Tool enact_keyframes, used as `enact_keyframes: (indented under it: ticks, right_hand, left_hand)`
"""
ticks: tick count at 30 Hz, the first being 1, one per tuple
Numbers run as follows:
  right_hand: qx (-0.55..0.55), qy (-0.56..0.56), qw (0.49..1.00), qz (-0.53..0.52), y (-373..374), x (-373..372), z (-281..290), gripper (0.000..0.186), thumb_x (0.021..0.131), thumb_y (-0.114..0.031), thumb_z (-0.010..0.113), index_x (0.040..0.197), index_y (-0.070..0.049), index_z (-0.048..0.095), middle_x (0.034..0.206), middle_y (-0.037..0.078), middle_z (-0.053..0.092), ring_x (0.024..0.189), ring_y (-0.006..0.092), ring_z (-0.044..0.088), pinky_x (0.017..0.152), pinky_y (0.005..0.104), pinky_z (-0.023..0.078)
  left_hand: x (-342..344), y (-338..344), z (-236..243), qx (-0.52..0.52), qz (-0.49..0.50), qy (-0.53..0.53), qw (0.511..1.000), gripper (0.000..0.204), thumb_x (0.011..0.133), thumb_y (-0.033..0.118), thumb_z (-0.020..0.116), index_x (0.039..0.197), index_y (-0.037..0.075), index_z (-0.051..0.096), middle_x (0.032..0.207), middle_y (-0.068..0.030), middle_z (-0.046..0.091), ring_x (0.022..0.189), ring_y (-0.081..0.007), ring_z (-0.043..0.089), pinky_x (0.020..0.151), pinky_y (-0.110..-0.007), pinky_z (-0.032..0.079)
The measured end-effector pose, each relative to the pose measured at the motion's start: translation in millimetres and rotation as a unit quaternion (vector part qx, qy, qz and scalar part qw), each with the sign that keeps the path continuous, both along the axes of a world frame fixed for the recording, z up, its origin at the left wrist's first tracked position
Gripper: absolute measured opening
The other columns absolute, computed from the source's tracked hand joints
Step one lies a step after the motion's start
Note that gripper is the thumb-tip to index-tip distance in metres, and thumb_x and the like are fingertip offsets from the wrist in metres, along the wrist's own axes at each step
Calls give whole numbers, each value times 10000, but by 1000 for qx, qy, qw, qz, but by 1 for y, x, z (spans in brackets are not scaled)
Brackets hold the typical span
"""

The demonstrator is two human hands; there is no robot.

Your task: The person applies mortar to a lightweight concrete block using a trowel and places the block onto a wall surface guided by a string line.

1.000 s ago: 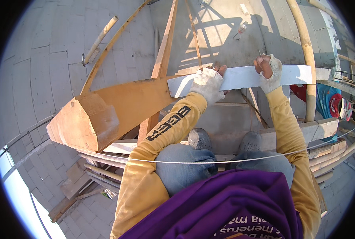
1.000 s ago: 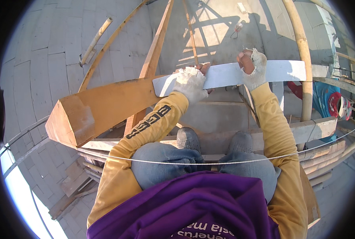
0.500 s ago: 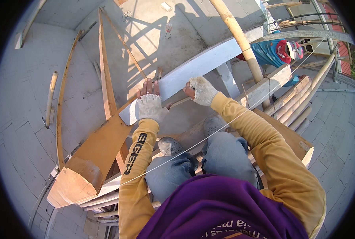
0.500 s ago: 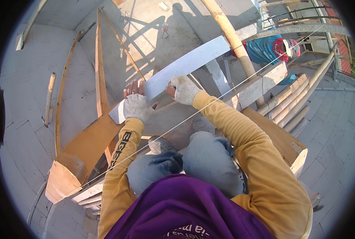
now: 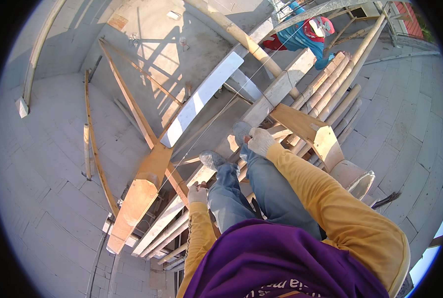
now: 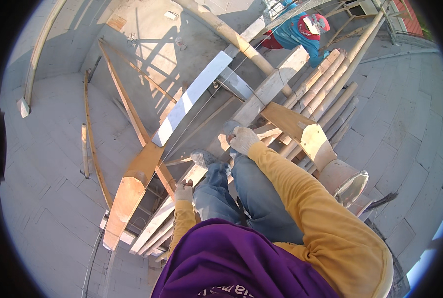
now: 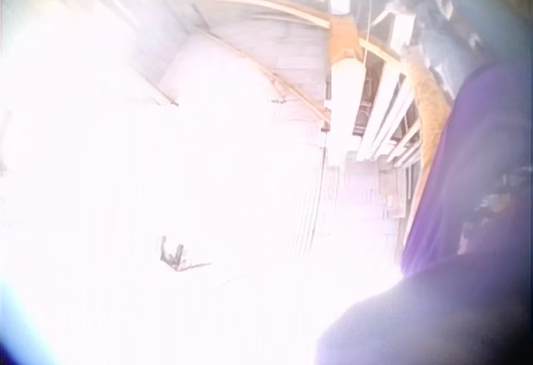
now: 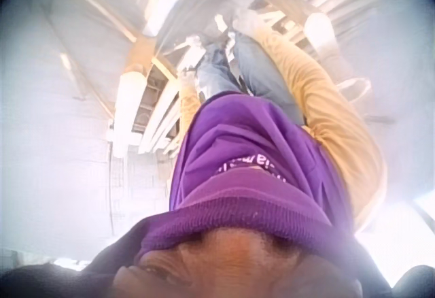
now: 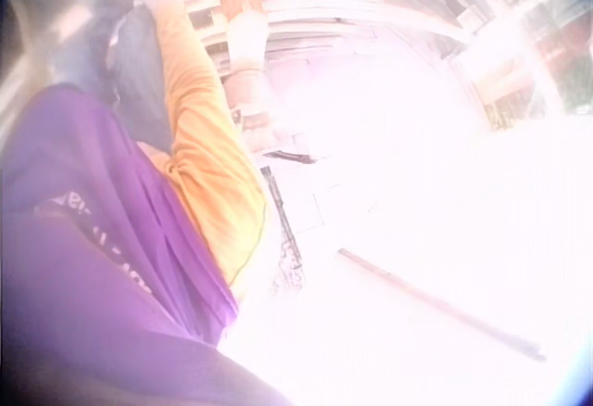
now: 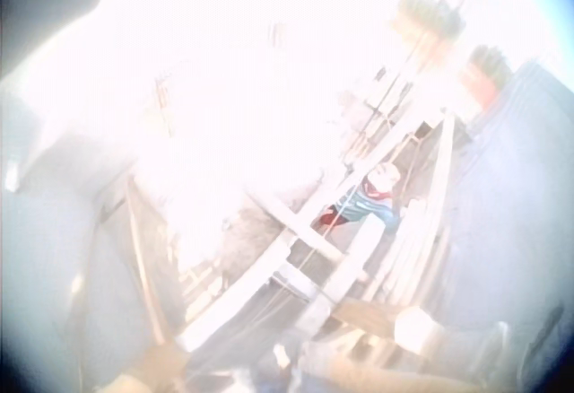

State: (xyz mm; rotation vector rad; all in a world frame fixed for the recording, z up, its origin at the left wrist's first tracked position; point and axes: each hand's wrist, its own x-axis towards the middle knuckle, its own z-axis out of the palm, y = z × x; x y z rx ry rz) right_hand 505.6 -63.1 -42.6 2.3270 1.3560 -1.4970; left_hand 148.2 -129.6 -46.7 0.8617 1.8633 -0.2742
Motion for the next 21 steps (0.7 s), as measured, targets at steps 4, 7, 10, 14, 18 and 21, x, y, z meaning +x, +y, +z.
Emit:
enact_keyframes:
  ticks: [4, 7, 10, 14, 18, 21]
  right_hand:
    - [-25, 19, 999, 2, -28, 0, 70, 289, 863, -279, 636, 920, -5, 704, 954, 259, 716, 981, 419, 697, 875, 499, 537]
    - [-11, 57, 998, 7, -48, 0, 114, 280, 836, -276, 658, 929, -17, 708, 968, 232, 725, 976, 402, 699, 878, 495, 540]
    - [-8, 100, 994, 39, -72, -5, 135, 293, 822, -290, 668, 931, -23, 718, 974, 219, 729, 972, 401, 697, 873, 491, 542]
    - [-24, 79, 994, 68, -101, -15, 145, 306, 790, -291, 677, 946, -36, 742, 990, 207, 734, 969, 390, 701, 868, 487, 547]
    - [-7, 69, 997, -17, -140, -25, 163, 259, 791, -228, 667, 949, -40, 749, 1000, 218, 733, 1004, 386, 696, 884, 482, 542]
    - [-46, 92, 994, -40, -146, -22, 182, 264, 781, -188, 664, 982, -39, 747, 1041, 219, 728, 1037, 380, 687, 903, 475, 536]
  left_hand:
    - [-28, -66, 41, -54, 180, -125, 974, 692, 979, 386, 699, 1403, -125, 507, 1304, -230, 639, 1135, -236, 622, 978, -299, 472]
    - [23, -47, 122, -62, 31, -119, 991, 800, 963, 446, 689, 1464, -123, 436, 1408, -289, 566, 1262, -332, 582, 1069, -357, 437]
    - [44, -57, 148, -69, -205, -75, 973, 874, 943, 511, 664, 1508, -95, 388, 1469, -337, 496, 1366, -430, 500, 1142, -428, 389]
    - [72, -45, 183, -109, -314, -84, 939, 897, 932, 550, 634, 1559, -23, 344, 1505, -347, 448, 1410, -469, 438, 1169, -463, 366]
    - [71, -18, 184, -145, -350, -102, 920, 863, 942, 525, 633, 1554, -18, 360, 1475, -371, 467, 1404, -477, 442, 1162, -463, 370]
    - [36, -21, 164, -120, -319, -137, 930, 821, 945, 511, 646, 1510, -43, 427, 1463, -379, 477, 1397, -482, 450, 1157, -448, 369]
